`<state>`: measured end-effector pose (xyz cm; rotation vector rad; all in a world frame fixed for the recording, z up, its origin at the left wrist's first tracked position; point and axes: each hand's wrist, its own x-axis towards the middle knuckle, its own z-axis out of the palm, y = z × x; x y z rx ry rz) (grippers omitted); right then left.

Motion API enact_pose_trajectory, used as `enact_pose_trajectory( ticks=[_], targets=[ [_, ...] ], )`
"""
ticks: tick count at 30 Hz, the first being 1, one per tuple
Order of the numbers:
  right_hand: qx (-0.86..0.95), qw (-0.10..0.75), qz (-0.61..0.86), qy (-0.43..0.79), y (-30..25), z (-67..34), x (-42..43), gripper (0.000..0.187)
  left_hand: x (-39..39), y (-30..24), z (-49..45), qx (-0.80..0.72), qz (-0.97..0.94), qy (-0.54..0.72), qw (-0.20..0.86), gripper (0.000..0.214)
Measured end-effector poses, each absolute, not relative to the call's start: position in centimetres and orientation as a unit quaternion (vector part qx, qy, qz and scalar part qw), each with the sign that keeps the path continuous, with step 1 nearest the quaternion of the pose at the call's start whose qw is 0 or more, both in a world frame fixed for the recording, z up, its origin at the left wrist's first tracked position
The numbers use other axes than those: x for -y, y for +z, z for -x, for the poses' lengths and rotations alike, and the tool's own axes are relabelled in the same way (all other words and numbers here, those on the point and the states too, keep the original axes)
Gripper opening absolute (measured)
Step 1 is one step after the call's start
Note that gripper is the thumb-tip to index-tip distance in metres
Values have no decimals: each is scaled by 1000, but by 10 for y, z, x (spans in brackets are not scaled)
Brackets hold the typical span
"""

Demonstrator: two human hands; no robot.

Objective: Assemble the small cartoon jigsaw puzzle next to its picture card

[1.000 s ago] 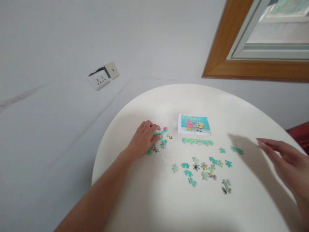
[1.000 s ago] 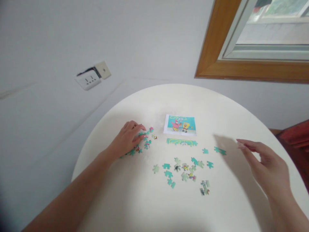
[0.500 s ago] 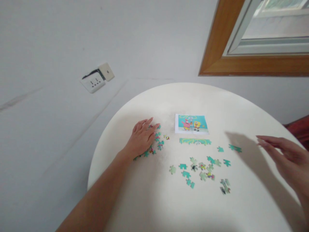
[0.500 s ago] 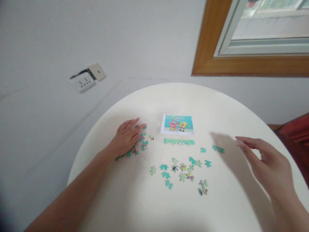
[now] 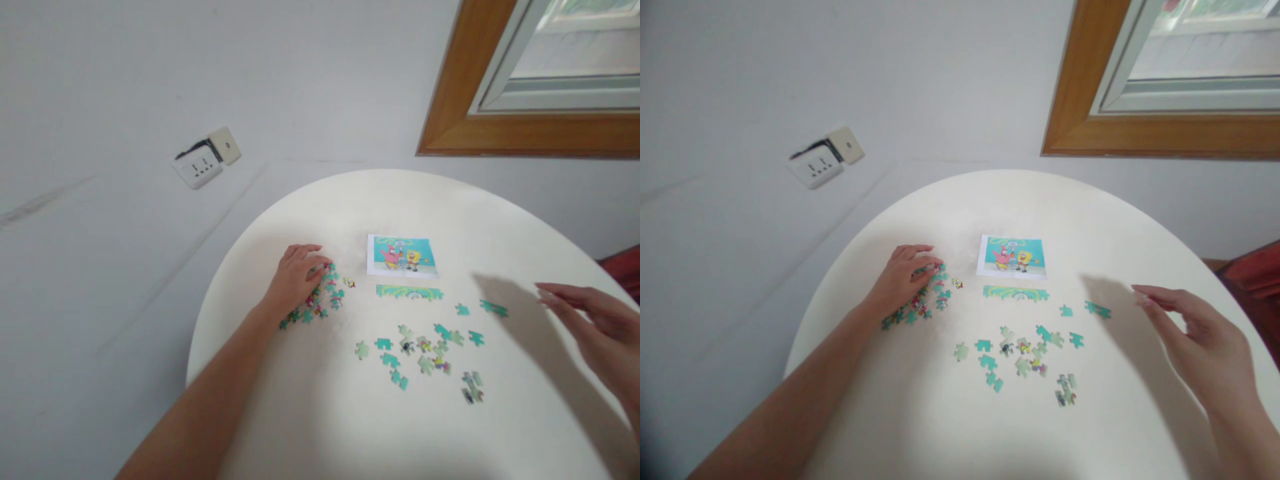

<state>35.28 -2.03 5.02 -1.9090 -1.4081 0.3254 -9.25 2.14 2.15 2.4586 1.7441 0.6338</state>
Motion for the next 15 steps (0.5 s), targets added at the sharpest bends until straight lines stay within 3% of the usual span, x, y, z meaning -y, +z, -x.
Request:
enact_pose_trajectory(
  ticks=[15],
  targets=[
    [557,382,725,131,49,-354,19,41,-20,24,79,-599,-766,230,24,16]
  ],
)
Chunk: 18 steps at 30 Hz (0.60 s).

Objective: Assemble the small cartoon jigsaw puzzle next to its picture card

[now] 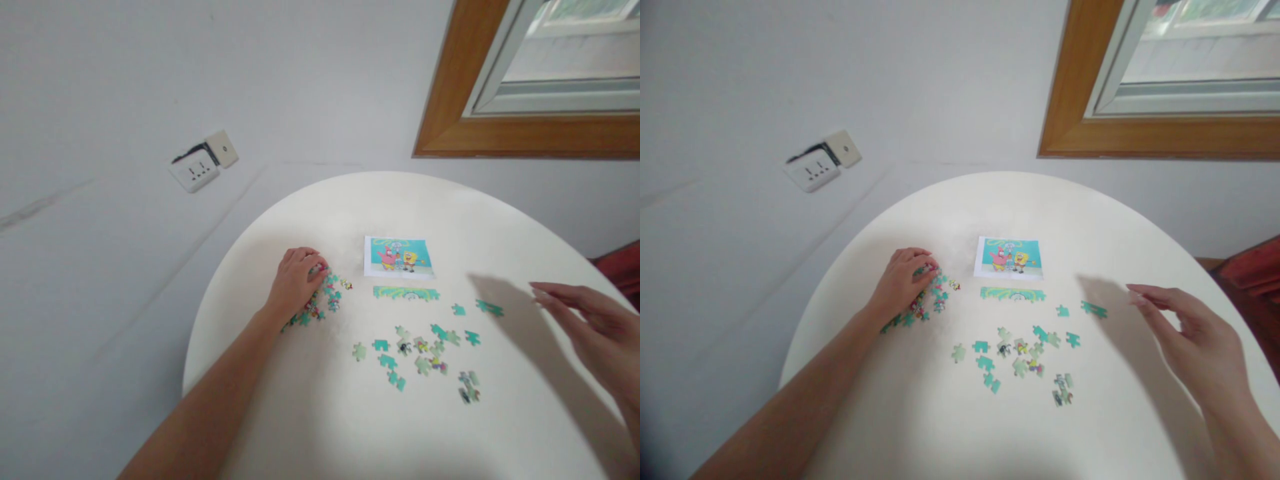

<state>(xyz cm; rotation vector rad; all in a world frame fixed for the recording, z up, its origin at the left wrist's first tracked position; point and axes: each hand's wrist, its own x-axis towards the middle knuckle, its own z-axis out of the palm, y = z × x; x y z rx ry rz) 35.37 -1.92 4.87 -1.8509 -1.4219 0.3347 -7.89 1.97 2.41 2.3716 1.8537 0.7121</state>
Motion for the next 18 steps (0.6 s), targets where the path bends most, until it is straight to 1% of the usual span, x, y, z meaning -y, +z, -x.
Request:
enact_pose_trajectory(
  ticks=[8,13,18],
  targets=[
    [564,386,718,130,46,-356,19,41,-25,19,86,-605,-757,245,23,19],
    [576,373,716,130,46,-357,19,41,-25,20,88,-624,-747,231,7,17],
    [578,379,711,127,43,-358,17,40,-24,18,86,-622,-750,223,7,20]
  ],
)
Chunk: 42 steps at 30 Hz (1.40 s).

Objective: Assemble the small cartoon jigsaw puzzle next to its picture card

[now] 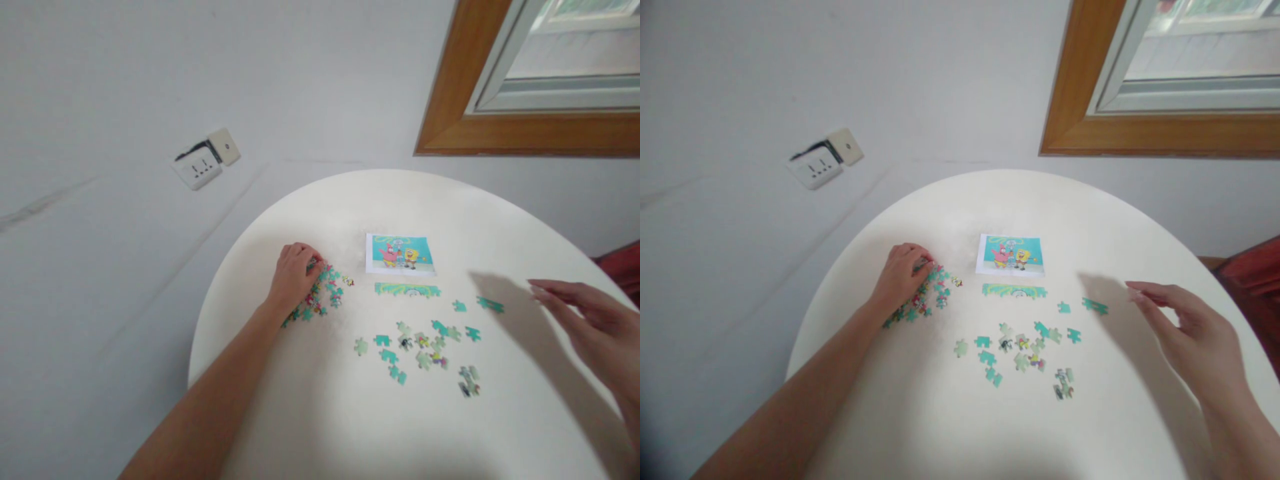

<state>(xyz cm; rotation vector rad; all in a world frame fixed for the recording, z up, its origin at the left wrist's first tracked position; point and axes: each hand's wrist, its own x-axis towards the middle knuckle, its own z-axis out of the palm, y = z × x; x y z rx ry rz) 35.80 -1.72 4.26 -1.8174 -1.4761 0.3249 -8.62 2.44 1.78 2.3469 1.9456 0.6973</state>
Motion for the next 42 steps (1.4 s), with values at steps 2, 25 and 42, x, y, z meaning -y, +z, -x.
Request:
enact_pose_trajectory(
  ticks=[2,25,42],
  targets=[
    [583,376,709,123,41,-360,17,40,-23,19,87,-611,-760,219,12,23],
    [579,365,720,116,39,-362,16,40,17,63,112,-499,-843,48,193,16],
    [583,378,708,125,37,-362,16,38,16,69,135,-585,-784,97,182,20]
  ],
)
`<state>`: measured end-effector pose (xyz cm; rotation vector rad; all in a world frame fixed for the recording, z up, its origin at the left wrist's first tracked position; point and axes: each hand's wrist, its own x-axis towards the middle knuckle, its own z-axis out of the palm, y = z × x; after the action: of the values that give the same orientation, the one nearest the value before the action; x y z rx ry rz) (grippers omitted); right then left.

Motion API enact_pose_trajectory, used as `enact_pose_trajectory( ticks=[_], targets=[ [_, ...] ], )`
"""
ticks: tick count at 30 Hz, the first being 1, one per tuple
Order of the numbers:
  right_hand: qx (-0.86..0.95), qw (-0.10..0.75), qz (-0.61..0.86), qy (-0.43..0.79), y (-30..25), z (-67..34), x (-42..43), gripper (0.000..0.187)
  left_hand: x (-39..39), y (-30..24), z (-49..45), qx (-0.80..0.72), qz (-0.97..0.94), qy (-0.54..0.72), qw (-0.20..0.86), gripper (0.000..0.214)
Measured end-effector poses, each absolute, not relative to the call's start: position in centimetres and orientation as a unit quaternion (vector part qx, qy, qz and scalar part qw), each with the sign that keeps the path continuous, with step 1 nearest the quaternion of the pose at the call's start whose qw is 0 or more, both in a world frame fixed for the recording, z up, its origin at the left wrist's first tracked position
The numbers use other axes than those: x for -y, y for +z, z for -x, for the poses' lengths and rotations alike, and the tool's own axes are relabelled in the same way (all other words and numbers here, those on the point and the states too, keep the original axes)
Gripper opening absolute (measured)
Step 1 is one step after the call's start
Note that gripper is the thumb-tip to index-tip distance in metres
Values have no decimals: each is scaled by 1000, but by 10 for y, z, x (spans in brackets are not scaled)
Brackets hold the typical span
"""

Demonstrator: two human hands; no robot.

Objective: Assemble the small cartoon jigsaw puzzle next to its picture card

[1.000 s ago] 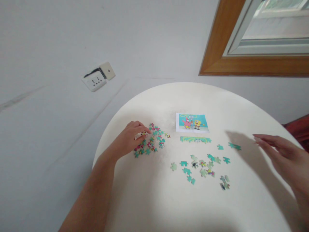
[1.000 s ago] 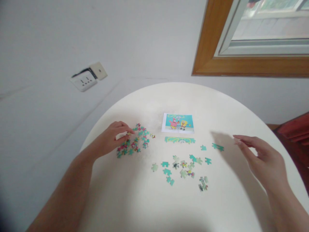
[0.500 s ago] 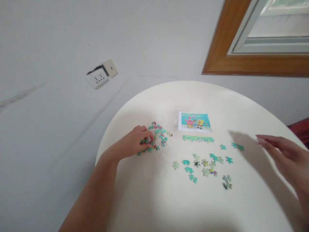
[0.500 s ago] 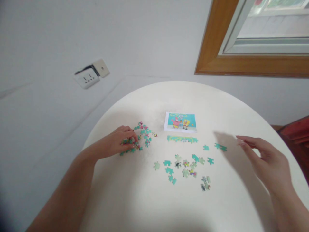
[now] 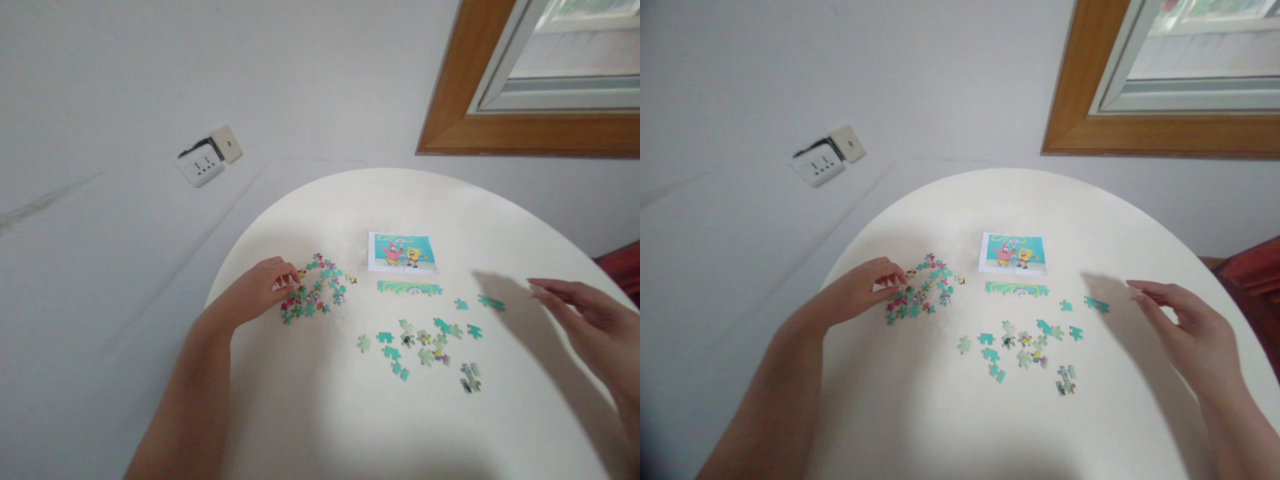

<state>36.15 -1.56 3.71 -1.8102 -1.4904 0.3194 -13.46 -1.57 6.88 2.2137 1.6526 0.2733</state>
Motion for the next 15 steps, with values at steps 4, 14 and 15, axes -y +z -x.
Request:
enact_pose_trajectory(
  ticks=[4,14,15],
  targets=[
    [590,362,712,120,36,-363,16,37,16,70,134,-598,-778,114,160,22],
    [597,365,704,120,34,-364,15,38,9,53,147,-649,-742,144,83,33],
    [597,367,703,123,33,-364,14,38,8,51,150,-656,-736,144,81,33]
  ],
)
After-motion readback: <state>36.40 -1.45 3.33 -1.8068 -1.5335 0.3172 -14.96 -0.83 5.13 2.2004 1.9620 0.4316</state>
